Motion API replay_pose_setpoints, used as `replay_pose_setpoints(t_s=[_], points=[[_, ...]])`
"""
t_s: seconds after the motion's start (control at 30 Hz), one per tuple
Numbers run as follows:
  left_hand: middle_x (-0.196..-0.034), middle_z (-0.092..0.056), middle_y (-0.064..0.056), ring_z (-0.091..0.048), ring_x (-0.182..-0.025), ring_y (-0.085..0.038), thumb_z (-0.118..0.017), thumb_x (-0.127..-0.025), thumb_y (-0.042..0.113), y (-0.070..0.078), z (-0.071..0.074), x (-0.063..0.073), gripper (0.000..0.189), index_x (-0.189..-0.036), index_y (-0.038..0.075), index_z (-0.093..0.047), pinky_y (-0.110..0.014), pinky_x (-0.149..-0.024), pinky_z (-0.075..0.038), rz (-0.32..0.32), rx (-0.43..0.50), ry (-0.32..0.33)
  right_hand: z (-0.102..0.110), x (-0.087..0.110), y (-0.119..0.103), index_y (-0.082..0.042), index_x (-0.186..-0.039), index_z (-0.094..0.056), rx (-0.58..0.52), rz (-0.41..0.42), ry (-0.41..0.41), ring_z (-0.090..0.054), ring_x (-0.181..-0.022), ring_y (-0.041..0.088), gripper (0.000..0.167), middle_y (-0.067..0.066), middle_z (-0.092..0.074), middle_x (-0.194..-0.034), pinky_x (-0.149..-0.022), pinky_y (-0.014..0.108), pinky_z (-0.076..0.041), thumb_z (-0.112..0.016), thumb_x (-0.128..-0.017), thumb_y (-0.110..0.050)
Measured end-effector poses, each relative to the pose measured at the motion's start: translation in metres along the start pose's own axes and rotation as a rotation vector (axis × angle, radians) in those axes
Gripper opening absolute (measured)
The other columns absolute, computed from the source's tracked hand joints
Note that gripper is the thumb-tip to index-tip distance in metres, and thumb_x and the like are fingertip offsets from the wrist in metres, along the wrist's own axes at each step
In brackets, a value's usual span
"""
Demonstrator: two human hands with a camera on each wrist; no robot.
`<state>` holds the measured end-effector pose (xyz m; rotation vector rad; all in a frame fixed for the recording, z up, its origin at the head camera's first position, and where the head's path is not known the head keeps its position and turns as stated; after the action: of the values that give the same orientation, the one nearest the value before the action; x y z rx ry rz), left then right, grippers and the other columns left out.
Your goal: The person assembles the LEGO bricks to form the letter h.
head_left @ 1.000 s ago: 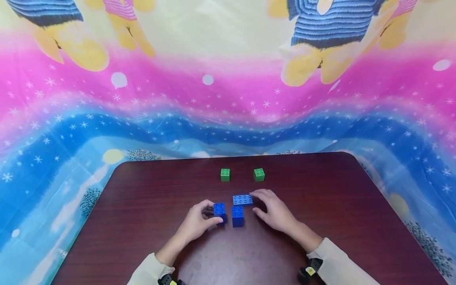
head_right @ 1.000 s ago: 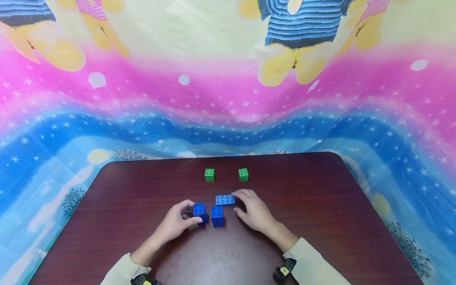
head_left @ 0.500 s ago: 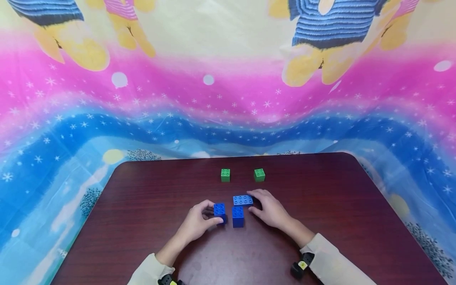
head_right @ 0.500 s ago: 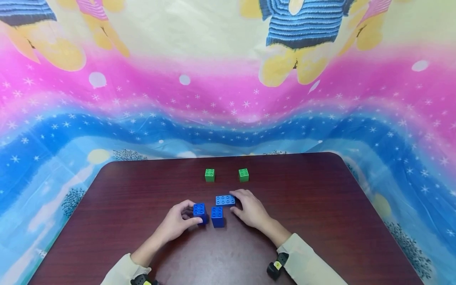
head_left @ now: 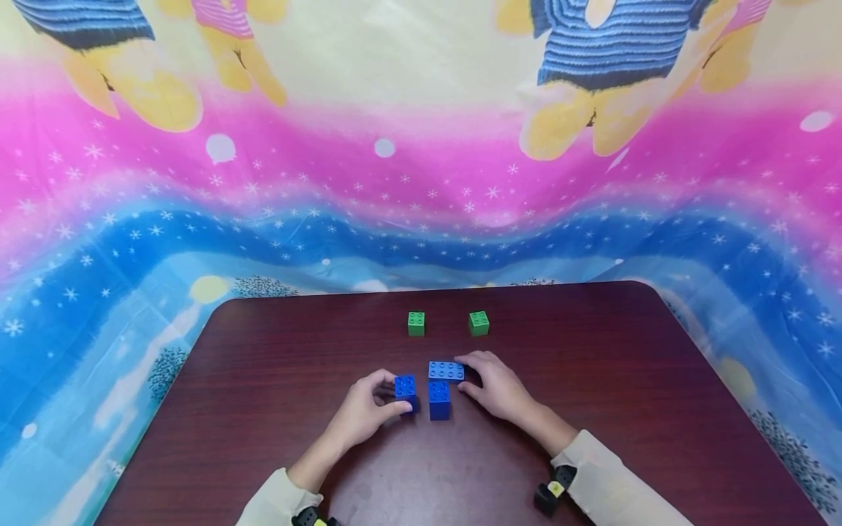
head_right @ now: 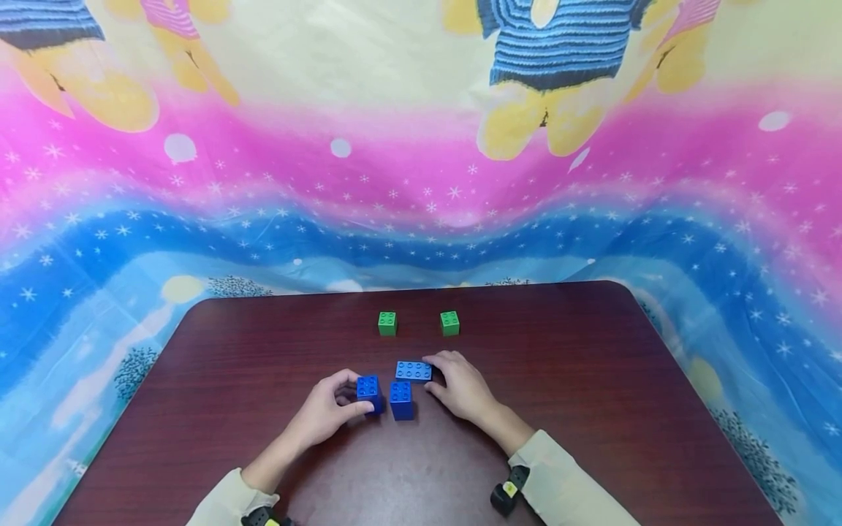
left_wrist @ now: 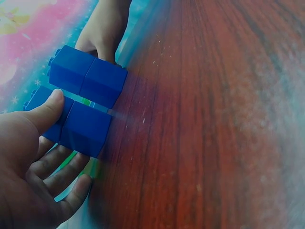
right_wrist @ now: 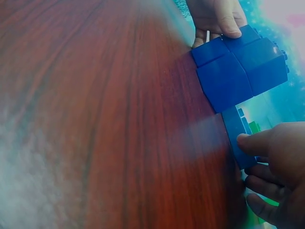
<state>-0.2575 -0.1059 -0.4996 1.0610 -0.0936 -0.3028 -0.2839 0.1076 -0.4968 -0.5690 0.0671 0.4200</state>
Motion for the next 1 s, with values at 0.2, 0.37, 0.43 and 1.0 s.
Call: replay_pose_setpoints(t_s=[0.2, 0.37, 0.43, 1.0], points=[[-0.100, -0.073, -0.001, -0.069, -0.094, -0.019, -0.085, -0.085, 0.022, -0.0004, -0.0002, -0.0005, 0.028, -0.104, 0.013, -0.067, -0.026, -0.073, -0.055, 0.000, 0.002, 0.003, 0.0003, -0.0017, -0.0023, -0.011, -0.132, -0.067, 0.049, 0.023, 0.010, -0.059, -0.116, 0.021, 0.046, 0.003, -0.068, -0.122, -0.096, 0.043, -0.053, -0.082, -0.088, -0.018], [-0.101, -0.073, -0.001, -0.069, -0.095, -0.019, -0.085, -0.085, 0.024, -0.0004, -0.0003, -0.0010, 0.029, -0.105, 0.013, -0.067, -0.026, -0.074, -0.055, -0.003, -0.004, 0.004, 0.0007, -0.0026, -0.0022, -0.012, -0.128, -0.070, 0.066, 0.038, 0.029, -0.060, -0.112, 0.019, 0.043, 0.002, -0.069, -0.118, -0.093, 0.041, -0.054, -0.082, -0.088, -0.019], [-0.101, -0.073, -0.001, -0.069, -0.095, -0.019, -0.085, -0.085, 0.024, -0.0004, -0.0004, -0.0012, 0.029, -0.105, 0.013, -0.067, -0.026, -0.074, -0.055, -0.005, -0.005, 0.004, 0.0007, -0.0026, -0.0013, -0.012, -0.127, -0.070, 0.061, 0.037, 0.036, -0.060, -0.112, 0.019, 0.042, 0.001, -0.069, -0.118, -0.093, 0.041, -0.054, -0.083, -0.088, -0.020], [-0.100, -0.073, -0.001, -0.068, -0.094, -0.019, -0.085, -0.085, 0.024, -0.0029, 0.0004, 0.0000, 0.029, -0.104, 0.013, -0.066, -0.026, -0.074, -0.055, -0.003, 0.004, 0.010, 0.0018, 0.0012, 0.0028, -0.013, -0.123, -0.071, -0.020, -0.037, 0.043, -0.061, -0.109, 0.019, 0.039, 0.000, -0.071, -0.115, -0.092, 0.042, -0.053, -0.083, -0.087, -0.020]])
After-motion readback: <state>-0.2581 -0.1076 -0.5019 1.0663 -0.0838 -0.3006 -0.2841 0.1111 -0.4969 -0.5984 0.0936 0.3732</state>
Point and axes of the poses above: each hand's wrist, its own x-axis away from the middle knuckle, its own z-axis out of the back of the hand, y = z × x, the point moved 10 cm from there along -x, towards the middle knuckle
